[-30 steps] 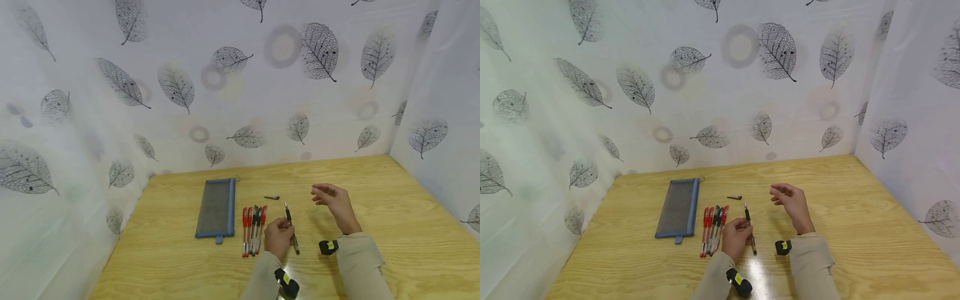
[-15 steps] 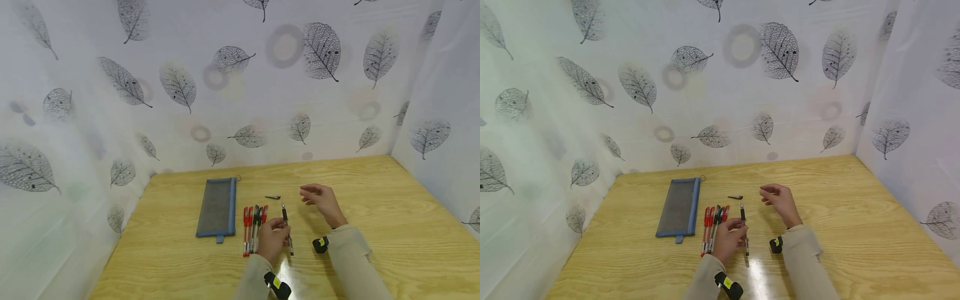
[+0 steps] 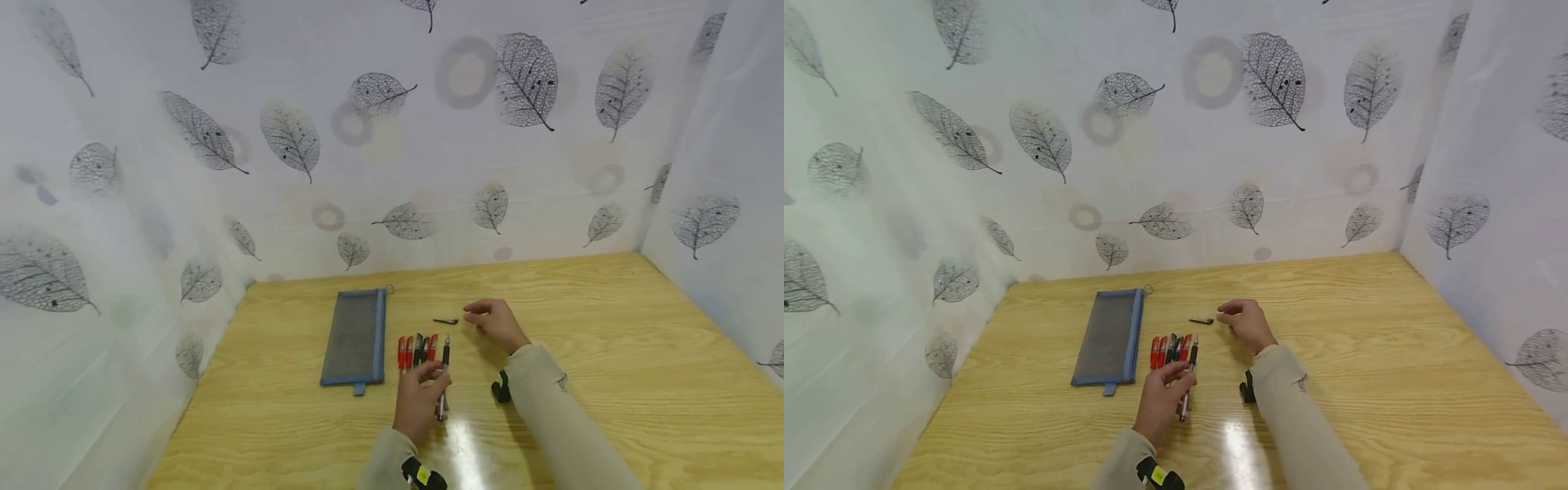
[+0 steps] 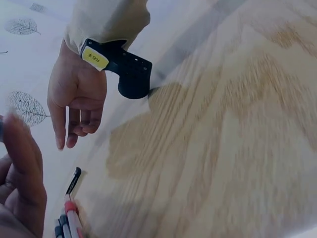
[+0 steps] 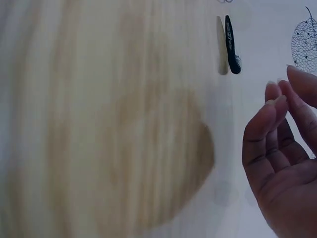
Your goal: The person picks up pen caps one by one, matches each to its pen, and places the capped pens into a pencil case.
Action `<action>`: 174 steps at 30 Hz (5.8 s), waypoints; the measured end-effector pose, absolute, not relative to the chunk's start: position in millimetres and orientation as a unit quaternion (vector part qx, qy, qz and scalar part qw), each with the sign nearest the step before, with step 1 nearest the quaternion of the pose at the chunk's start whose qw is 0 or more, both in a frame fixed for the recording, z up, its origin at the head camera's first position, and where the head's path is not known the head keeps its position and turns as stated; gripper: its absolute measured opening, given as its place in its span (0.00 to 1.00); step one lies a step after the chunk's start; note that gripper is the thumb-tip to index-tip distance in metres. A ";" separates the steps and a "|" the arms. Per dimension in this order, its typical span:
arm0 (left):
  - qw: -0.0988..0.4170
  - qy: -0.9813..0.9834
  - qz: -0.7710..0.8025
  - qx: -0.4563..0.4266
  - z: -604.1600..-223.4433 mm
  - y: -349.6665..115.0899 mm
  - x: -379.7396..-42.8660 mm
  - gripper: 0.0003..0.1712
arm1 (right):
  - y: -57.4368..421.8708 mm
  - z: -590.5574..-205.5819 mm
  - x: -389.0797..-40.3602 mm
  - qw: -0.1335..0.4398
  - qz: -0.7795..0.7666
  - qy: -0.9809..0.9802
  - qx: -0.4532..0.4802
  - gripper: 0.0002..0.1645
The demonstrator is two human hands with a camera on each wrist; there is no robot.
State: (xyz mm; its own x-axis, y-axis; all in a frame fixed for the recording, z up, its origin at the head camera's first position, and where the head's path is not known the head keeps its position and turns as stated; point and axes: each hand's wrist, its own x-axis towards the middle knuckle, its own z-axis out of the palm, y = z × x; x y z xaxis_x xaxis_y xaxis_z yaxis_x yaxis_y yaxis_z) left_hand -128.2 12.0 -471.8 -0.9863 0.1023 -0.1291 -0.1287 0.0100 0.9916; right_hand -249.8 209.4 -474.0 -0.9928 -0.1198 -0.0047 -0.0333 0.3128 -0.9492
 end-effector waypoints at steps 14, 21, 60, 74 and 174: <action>0.106 0.678 0.726 -0.045 -471.5 -8.3 -122.7 0.22 | 191.6 -486.1 -266.2 0.070 -0.488 0.869 -0.033 0.16; 0.124 0.676 0.725 -0.044 -474.6 -8.3 -122.8 0.23 | 181.1 -484.8 -265.3 0.064 -0.450 0.891 -0.011 0.11; 0.117 0.665 0.736 -0.046 -477.6 -8.7 -126.4 0.22 | 205.1 -479.7 -255.7 0.081 -0.515 0.853 -0.032 0.08; 0.123 0.662 0.738 -0.053 -474.8 -13.8 -127.0 0.22 | 208.6 -463.5 -232.7 0.072 -0.619 0.779 -0.075 0.18; 0.133 0.546 0.823 -0.077 -468.5 18.2 -120.3 0.22 | 187.0 -456.6 -203.1 0.090 -0.606 0.783 -0.105 0.26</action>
State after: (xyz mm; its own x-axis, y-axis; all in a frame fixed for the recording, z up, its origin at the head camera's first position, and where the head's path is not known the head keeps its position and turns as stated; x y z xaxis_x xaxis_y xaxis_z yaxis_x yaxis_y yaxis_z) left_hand -120.3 18.2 -468.5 -0.9528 0.1347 -0.2720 -0.3029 -0.3675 0.8793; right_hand -203.1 187.0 -456.6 -0.9619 -0.2731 -0.0136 -0.0554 0.2433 -0.9684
